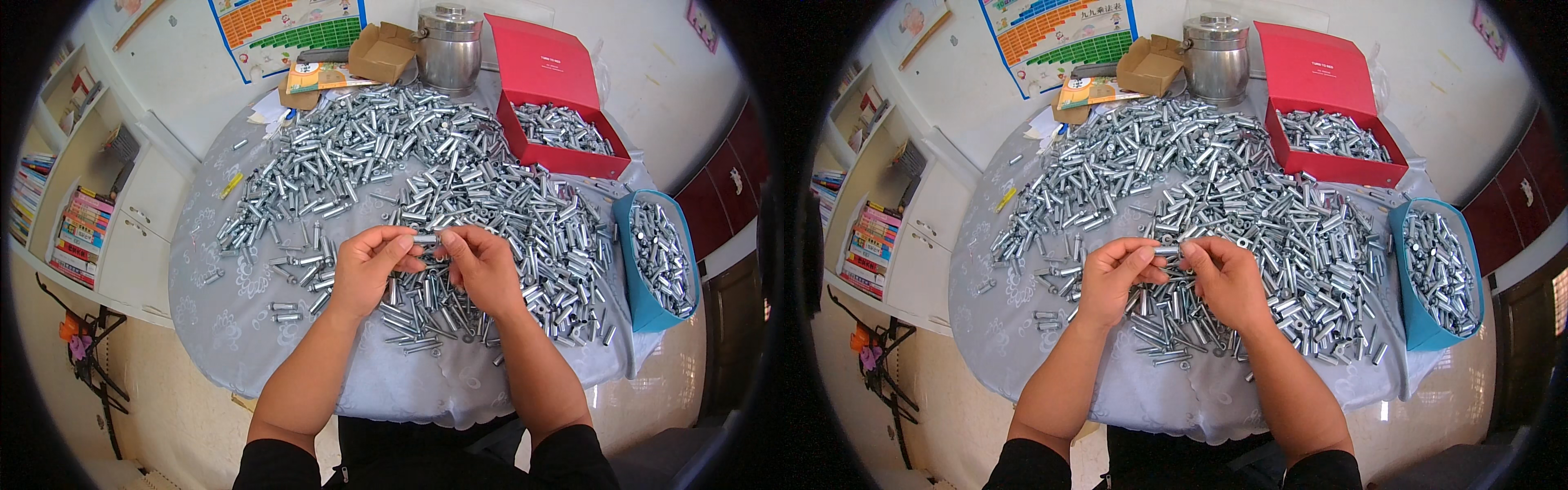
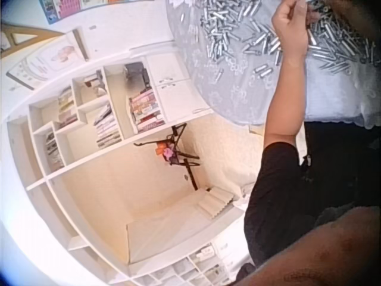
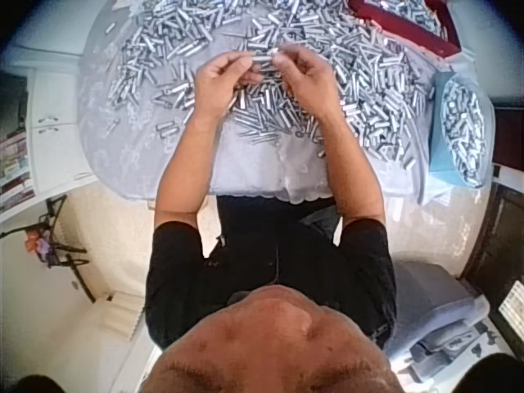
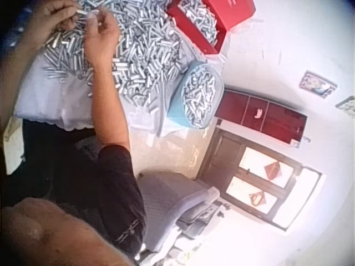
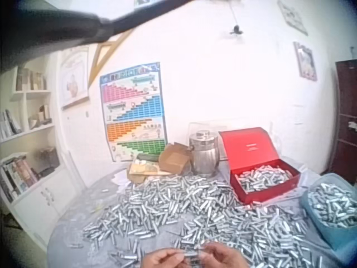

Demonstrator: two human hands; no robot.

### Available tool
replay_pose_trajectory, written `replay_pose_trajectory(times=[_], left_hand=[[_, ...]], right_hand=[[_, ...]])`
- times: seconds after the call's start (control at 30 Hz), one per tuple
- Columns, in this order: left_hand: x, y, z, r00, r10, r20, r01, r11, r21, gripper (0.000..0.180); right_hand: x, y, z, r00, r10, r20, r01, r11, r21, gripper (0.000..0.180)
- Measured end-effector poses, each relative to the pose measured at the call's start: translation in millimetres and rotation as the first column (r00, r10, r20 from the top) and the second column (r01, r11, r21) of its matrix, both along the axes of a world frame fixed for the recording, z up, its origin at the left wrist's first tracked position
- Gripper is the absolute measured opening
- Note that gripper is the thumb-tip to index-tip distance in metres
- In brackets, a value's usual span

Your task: The person sits at a table covered with a large pile of silver metal fasteners. They repeatedly pick up individual fasteners and small washers, insert the washers into the fasteners, and place the assembled units back onto the table. The process is repetitive and involves handling the small metal parts one by one.

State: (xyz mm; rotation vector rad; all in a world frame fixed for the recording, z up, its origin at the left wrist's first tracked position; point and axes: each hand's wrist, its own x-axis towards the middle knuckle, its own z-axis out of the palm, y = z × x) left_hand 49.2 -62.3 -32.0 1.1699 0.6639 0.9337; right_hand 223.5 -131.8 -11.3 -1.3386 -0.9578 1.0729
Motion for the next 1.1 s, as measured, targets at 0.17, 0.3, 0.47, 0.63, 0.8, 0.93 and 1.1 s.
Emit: replay_pose_trajectory(times=[0.17, 0.3, 0.47, 0.63, 0.8, 0.93, 1.1], left_hand=[[2.0, -0.9, 1.9, 1.000, 0.000, -0.005, 0.000, 1.000, 0.003, 0.024], [1.8, -0.6, 0.9, 1.000, 0.006, -0.014, -0.006, 1.000, 0.010, 0.024], [1.0, 1.6, 0.8, 0.999, 0.049, -0.009, -0.049, 0.997, -0.051, 0.024], [0.2, 3.5, -1.7, 0.998, 0.068, 0.010, -0.067, 0.996, -0.061, 0.024], [-0.1, 1.2, 1.9, 1.000, -0.008, -0.027, 0.007, 0.999, -0.046, 0.024], [-1.1, 1.1, 0.2, 1.000, -0.027, -0.002, 0.027, 0.999, -0.038, 0.025], [-1.4, 5.6, -4.2, 0.998, 0.057, -0.005, -0.058, 0.998, -0.034, 0.022]], right_hand=[[-0.9, -0.4, -4.6, 1.000, -0.027, -0.009, 0.028, 0.992, 0.120, 0.017], [2.8, -0.1, -4.8, 1.000, 0.026, 0.017, -0.026, 1.000, -0.002, 0.015], [4.1, 0.2, -11.7, 0.997, -0.063, 0.043, 0.059, 0.993, 0.101, 0.018], [5.9, 2.7, -17.4, 0.921, -0.220, 0.321, 0.111, 0.939, 0.326, 0.031], [-0.4, -2.0, -5.5, 0.949, -0.069, 0.309, -0.026, 0.955, 0.294, 0.033], [3.2, -2.0, -10.8, 0.898, -0.052, 0.437, -0.067, 0.965, 0.252, 0.029], [4.9, 0.9, -9.7, 0.838, -0.313, 0.447, 0.143, 0.917, 0.373, 0.028]])
